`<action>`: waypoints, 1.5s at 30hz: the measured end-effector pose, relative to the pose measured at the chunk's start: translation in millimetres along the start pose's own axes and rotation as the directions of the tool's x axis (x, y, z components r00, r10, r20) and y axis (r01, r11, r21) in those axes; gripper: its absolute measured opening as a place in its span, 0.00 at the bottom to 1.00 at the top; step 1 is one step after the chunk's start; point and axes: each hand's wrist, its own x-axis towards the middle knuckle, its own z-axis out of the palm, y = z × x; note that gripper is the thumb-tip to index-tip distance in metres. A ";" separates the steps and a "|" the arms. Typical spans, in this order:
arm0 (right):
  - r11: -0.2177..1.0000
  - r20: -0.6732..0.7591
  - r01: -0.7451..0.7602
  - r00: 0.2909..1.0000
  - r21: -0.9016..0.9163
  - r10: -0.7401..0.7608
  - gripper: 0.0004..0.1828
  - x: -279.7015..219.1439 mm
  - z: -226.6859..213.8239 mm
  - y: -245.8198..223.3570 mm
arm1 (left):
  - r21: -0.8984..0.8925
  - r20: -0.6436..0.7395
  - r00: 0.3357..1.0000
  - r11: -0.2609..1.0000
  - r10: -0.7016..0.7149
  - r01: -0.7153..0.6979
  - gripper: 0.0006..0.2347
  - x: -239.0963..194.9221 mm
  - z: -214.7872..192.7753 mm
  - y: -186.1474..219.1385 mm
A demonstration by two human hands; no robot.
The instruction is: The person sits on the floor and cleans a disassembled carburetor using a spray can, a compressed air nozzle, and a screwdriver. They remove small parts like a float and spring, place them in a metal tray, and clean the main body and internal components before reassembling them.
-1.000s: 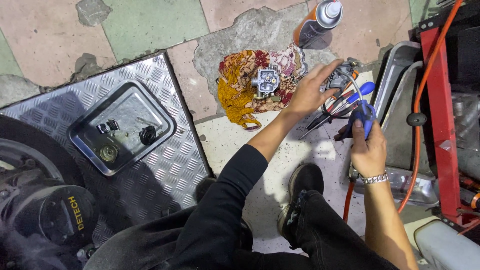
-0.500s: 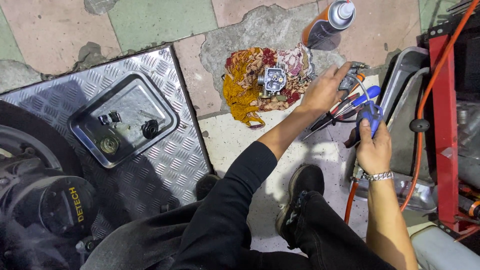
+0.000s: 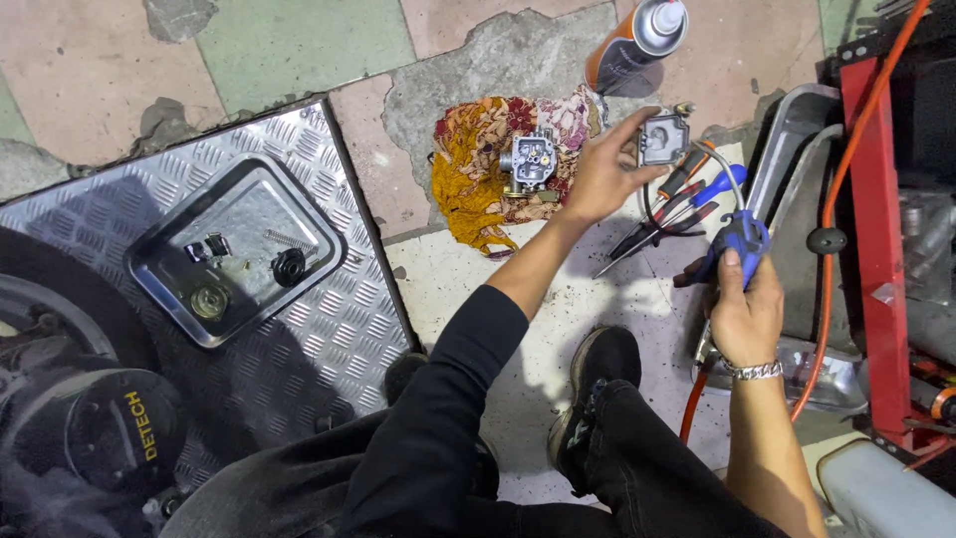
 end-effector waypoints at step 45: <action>0.996 0.021 0.069 0.997 -0.051 -0.068 0.14 3.0 -5.1 -20.8 | 0.366 0.120 0.967 0.896 0.223 -0.252 0.31 -7.7 -0.8 2.5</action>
